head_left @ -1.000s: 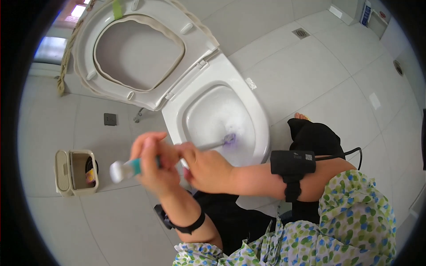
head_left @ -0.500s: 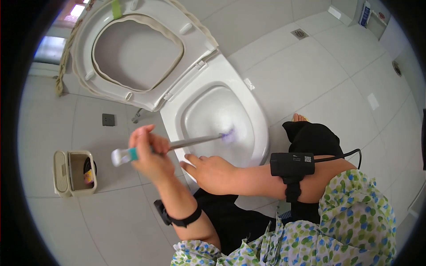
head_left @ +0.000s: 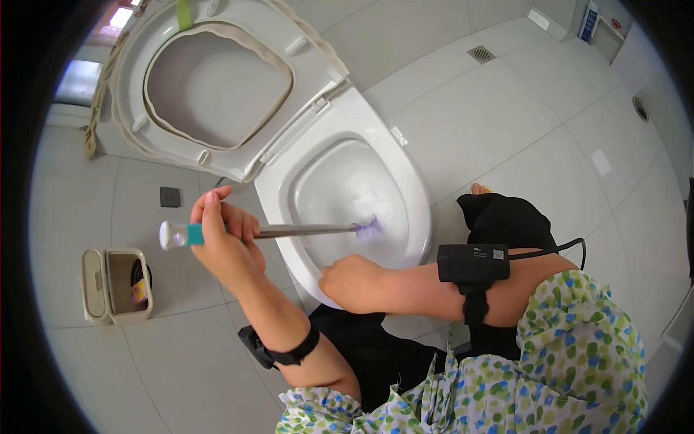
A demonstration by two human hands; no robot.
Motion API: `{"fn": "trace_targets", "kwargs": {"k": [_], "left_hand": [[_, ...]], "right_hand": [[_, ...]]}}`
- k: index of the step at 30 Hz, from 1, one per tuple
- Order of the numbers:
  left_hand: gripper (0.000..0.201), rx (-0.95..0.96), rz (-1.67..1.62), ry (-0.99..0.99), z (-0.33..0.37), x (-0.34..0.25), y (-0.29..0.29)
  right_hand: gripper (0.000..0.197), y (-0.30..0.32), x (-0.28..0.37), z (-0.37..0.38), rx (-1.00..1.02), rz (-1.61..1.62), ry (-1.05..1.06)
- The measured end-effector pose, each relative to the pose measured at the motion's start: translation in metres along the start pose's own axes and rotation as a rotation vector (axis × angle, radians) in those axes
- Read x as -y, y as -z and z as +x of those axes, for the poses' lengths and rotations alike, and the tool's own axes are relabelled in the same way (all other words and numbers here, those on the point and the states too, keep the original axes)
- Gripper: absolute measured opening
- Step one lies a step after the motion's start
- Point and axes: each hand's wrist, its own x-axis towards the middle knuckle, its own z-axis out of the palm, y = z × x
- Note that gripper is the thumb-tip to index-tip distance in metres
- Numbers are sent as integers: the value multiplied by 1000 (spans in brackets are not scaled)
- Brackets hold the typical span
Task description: Scrubbing the inside of a toilet bowl with a brush and cleaning solution.
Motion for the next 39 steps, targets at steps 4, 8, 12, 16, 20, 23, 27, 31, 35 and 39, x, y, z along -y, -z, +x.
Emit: {"fn": "trace_targets", "kwargs": {"k": [4, 8, 12, 16, 20, 23, 27, 31, 35, 39], "left_hand": [[16, -175, 31, 10, 25, 64, 7], [15, -149, 24, 93, 26, 69, 2], [19, -138, 17, 128, 35, 43, 24], [18, -234, -6, 177, 47, 61, 44], [16, -186, -17, 165, 36, 59, 8], [16, -204, -13, 162, 42, 68, 10], [16, -208, -19, 167, 49, 84, 8], [15, -239, -23, 133, 66, 93, 9], [16, -242, 11, 159, 70, 95, 1], [16, -240, 26, 149, 79, 88, 10]], "right_hand": [[19, 10, 3, -3, 125, -30, 26], [18, 22, 0, -5, 135, -18, -1], [23, 36, -23, 8, -33, 12, -218], [30, 21, -40, 36, -491, 93, -334], [26, -19, -72, 64, -661, 178, -428], [26, -35, -90, 88, -451, 674, -612], [19, -55, -105, 112, -416, 637, -604], [22, -67, -121, 129, -452, 564, -569], [27, -67, -131, 126, -344, 554, -629], [28, -58, -121, 130, -259, 603, -690]]}}
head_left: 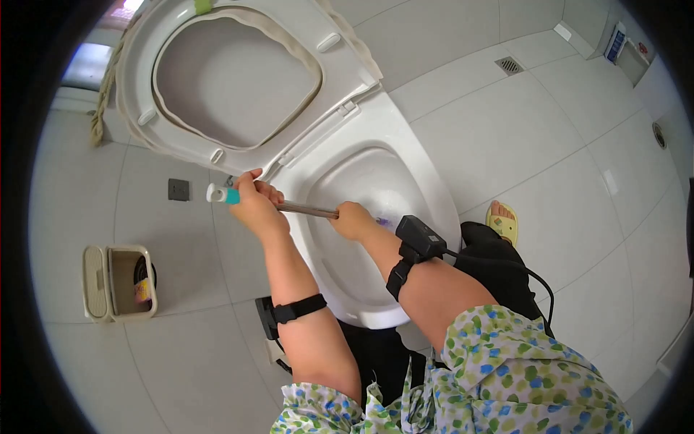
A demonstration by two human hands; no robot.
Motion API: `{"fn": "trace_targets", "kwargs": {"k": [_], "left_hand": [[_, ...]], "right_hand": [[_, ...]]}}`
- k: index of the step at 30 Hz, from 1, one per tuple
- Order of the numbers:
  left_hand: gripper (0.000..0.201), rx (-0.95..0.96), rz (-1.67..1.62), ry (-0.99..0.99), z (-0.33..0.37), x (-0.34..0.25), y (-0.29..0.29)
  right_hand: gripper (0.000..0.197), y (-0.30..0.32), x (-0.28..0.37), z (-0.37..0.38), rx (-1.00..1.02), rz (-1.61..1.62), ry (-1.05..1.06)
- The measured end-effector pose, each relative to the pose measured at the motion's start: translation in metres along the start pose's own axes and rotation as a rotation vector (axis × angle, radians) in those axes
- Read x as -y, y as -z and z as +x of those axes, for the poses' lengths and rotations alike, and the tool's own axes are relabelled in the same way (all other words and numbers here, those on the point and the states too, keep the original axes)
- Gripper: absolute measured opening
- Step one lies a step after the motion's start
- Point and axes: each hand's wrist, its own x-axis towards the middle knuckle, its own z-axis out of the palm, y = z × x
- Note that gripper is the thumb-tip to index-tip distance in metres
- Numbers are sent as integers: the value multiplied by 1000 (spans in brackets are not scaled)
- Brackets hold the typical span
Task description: Scrubbing the inside of a toilet bowl with a brush and cleaning solution.
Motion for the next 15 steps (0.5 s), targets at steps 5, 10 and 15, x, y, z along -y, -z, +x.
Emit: {"fn": "trace_targets", "kwargs": {"k": [5, 10, 15], "left_hand": [[17, 13, -4, 11, -8, -14, 9], [18, 23, -34, 28, 11, -21, 21], [17, 7, -19, -1, -6, 9, -6]], "right_hand": [[27, -3, 9, -13, 2, -13, -26], [24, -18, 13, -9, -85, -67, 60], [25, -15, -12, 7, -154, -14, 58]]}}
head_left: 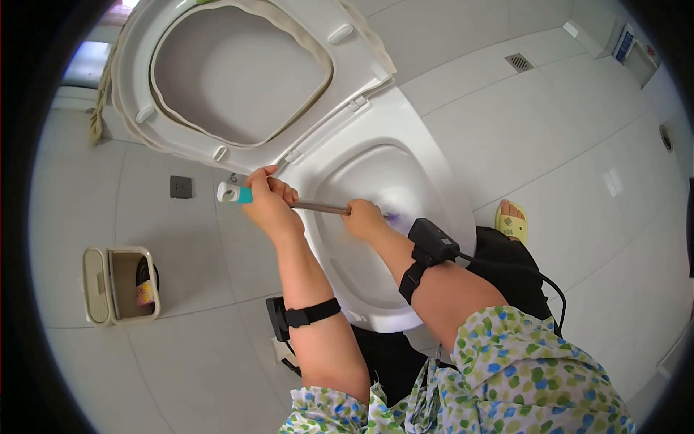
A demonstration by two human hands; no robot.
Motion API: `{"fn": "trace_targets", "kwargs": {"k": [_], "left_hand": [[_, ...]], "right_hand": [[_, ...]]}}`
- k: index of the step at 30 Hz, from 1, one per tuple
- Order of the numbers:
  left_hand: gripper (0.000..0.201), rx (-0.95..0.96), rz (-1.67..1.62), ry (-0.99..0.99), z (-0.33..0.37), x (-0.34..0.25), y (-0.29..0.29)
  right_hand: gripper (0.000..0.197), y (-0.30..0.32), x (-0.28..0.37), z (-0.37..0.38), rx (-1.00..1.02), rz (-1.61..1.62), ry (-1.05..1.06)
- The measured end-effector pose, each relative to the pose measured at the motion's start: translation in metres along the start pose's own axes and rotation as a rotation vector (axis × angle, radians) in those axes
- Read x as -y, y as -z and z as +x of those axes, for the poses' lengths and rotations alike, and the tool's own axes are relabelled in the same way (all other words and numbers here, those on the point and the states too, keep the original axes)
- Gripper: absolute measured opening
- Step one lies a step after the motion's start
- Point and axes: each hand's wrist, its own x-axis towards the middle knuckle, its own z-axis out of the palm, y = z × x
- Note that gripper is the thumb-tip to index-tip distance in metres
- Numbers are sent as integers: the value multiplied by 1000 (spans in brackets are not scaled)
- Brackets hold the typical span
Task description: Scrubbing the inside of a toilet bowl with a brush and cleaning solution.
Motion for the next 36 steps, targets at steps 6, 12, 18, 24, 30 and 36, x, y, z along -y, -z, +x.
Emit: {"fn": "trace_targets", "kwargs": {"k": [6, 12, 18, 24, 30, 36], "left_hand": [[18, -44, 0, 3, 4, -15, 26], [21, -62, -74, 34, -8, -57, 62], [24, -52, -153, -107, -42, -44, 71], [28, 74, -111, -272, -66, -26, 79], [34, 276, -103, -297, -85, 24, 89], [34, 145, -84, -210, -76, 21, 81]], "right_hand": [[25, 2, 18, -17, 131, -52, -29], [22, 2, 54, -49, 174, -89, 3], [17, -10, 42, -55, -132, -93, 171], [18, 1, 39, -53, -72, -224, 212], [16, 0, 1, -35, -2, -409, 170], [14, -9, -9, -23, 50, -454, 200]]}}
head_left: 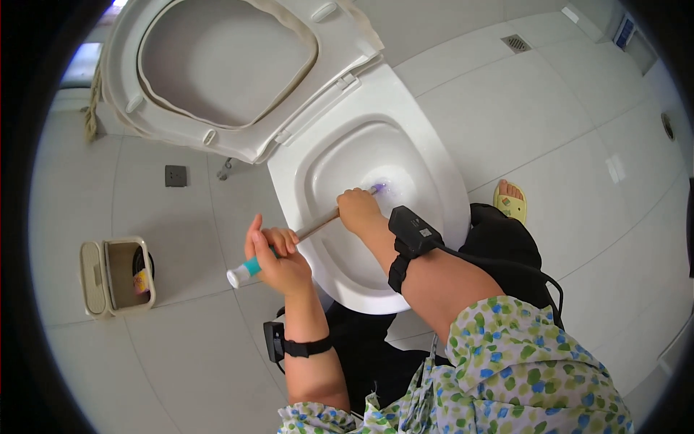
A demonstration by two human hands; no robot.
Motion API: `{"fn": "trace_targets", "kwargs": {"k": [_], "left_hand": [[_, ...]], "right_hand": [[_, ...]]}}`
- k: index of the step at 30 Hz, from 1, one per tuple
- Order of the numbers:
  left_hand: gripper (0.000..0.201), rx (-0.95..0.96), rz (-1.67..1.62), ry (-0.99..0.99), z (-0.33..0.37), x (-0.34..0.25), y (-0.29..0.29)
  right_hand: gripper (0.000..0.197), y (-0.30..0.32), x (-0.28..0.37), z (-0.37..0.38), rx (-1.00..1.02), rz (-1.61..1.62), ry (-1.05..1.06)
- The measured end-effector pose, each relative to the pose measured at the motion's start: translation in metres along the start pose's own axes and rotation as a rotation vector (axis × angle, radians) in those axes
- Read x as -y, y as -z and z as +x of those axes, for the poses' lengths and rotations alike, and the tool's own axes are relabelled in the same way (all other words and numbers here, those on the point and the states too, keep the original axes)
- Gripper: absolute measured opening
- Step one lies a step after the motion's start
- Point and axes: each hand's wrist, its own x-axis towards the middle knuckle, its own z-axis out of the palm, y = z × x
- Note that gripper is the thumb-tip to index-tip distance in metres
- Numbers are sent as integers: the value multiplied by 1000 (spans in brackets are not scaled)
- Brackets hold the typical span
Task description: Scrubbing the inside of a toilet bowl with a brush and cleaning solution.
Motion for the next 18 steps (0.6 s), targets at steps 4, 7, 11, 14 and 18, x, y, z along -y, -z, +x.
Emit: {"fn": "trace_targets", "kwargs": {"k": [4, 7, 11, 14, 18], "left_hand": [[32, 5, -12, 46, 24, 0, -9], [31, 32, 19, 84, 34, -6, -25], [28, 20, 23, 70, 35, -19, -52], [25, 36, 38, 69, 40, -47, -59], [24, 25, -2, 102, 40, -76, -57]], "right_hand": [[14, 9, 3, -2, 75, 28, -42], [18, 20, -2, -4, 171, 146, -133], [27, 48, -3, -8, 235, 218, -151], [32, 79, 19, -18, 303, 218, -150], [34, 99, 29, -30, 339, 201, -50]]}}
